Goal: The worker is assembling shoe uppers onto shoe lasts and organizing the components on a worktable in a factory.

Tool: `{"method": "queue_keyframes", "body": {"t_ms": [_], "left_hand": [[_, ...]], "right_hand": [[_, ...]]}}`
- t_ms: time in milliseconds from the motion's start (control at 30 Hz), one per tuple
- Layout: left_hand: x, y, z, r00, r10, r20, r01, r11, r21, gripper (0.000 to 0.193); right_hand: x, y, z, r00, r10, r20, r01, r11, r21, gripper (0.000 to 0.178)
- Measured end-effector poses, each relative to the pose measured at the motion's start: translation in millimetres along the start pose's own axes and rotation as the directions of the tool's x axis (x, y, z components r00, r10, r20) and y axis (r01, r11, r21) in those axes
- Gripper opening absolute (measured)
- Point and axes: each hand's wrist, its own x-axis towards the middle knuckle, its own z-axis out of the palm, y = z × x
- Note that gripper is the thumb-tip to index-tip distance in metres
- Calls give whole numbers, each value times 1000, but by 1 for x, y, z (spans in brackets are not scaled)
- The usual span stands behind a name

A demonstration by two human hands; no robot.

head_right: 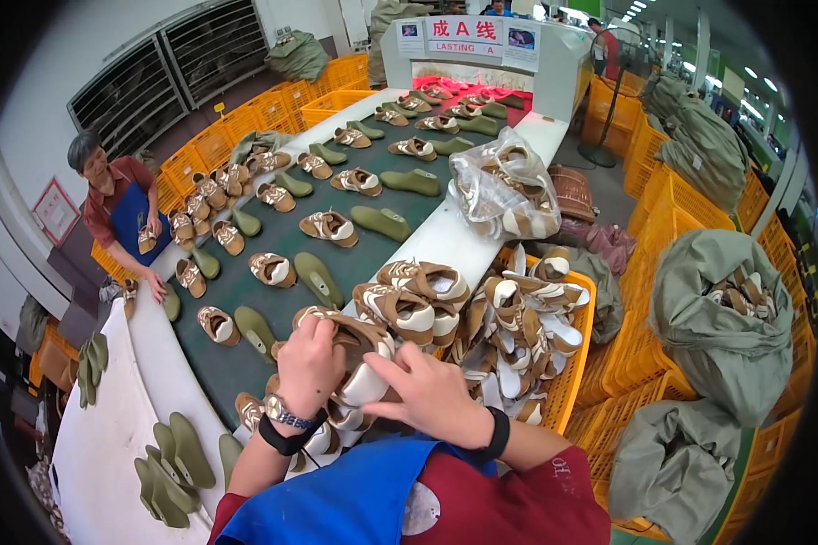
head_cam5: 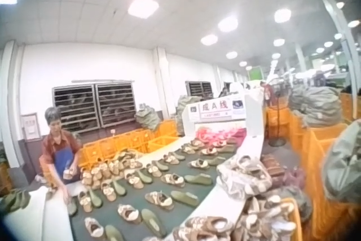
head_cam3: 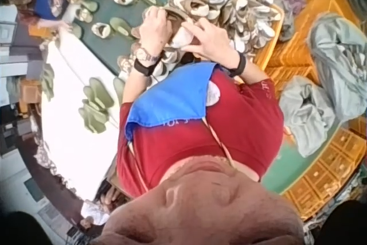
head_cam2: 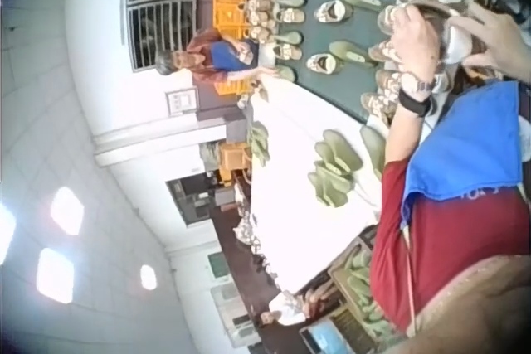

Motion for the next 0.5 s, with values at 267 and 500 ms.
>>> {"method": "queue_keyframes", "body": {"t_ms": [267, 500], "left_hand": [[23, 28, 20, 990, 138, -15, -139, 989, -51, 8], [35, 52, 12, 975, 219, -25, -220, 966, -134, 22]], "right_hand": [[-15, 20, 3, 985, 169, -42, -170, 985, -35, 78], [-37, 49, 24, 942, 177, -285, -128, 975, 180, 86]]}}
